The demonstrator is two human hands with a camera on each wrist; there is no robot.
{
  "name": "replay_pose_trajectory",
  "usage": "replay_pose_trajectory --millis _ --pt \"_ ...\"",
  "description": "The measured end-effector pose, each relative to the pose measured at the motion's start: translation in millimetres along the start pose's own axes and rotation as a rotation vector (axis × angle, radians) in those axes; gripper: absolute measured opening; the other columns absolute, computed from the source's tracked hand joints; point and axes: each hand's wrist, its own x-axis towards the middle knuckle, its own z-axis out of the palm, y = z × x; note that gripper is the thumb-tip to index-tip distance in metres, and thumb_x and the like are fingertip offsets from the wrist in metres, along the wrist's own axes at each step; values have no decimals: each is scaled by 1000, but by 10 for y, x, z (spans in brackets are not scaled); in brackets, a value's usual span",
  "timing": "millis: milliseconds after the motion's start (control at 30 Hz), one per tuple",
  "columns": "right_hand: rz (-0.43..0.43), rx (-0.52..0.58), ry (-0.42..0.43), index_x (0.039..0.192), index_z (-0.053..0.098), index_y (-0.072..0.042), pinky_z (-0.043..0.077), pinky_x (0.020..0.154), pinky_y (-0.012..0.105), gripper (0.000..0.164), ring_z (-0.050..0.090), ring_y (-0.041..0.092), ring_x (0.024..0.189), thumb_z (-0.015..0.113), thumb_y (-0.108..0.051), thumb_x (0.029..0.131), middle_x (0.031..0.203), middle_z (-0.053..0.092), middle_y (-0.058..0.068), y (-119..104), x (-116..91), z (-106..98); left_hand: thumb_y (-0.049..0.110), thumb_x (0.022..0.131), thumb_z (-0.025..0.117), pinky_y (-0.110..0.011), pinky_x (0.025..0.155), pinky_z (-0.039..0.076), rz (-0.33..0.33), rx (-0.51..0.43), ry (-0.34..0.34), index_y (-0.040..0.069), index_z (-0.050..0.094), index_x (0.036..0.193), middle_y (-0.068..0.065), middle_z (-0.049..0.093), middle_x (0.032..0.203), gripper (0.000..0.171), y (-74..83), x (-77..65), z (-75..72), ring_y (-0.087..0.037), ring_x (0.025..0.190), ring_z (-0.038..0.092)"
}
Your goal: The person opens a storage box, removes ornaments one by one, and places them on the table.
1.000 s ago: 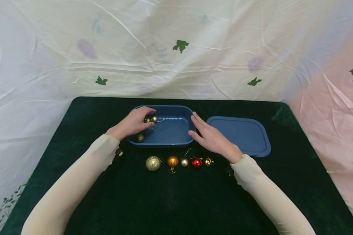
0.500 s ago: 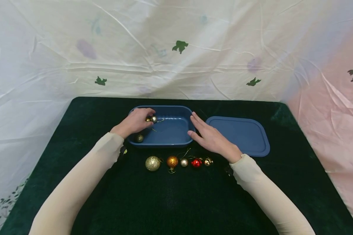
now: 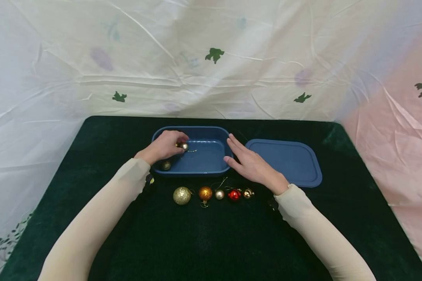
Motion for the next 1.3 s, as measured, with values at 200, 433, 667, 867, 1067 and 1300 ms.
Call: replay_pose_trajectory --millis 200,433,667,867,1067,1300 --pt "3 5 -1 166 19 -7 31 121 53 74 34 38 150 41 -51 110 174 0 1 4 -3 0 6 93 75 -49 99 52 -7 12 -17 -4 68 128 -19 70 125 37 -1 13 21 -32 114 65" --pt "4 3 -4 166 18 -7 31 121 54 75 34 39 150 40 -51 110 174 2 6 3 3 0 7 95 74 -49 97 52 3 35 12 -2 72 122 -18 71 120 29 -1 9 30 -31 110 66" --pt "5 7 -6 166 18 -7 30 122 53 75 33 38 150 40 -52 110 174 -1 0 9 2 -1 11 97 73 -49 97 52 30 47 66 -1 73 122 -18 71 120 28 29 -29 4 -31 110 66" --pt "6 8 -9 166 18 -7 31 121 54 74 35 39 149 40 -50 110 174 -1 1 10 0 -4 16 98 73 -49 99 52 36 -8 127 0 72 126 -16 72 123 32 96 -113 -45 -31 114 66" --pt "0 13 -6 166 18 -6 31 121 54 74 35 39 149 40 -50 110 174 2 6 10 8 -8 19 100 72 -49 99 52 64 -91 191 2 71 130 -14 71 127 35 165 -244 -104 -29 116 66" --pt "-4 21 -7 166 18 -6 30 121 54 75 34 39 150 40 -51 110 174 1 5 11 12 -19 22 100 72 -49 98 54 95 -151 257 5 71 131 -12 70 129 35 233 -408 -165 -27 116 66"
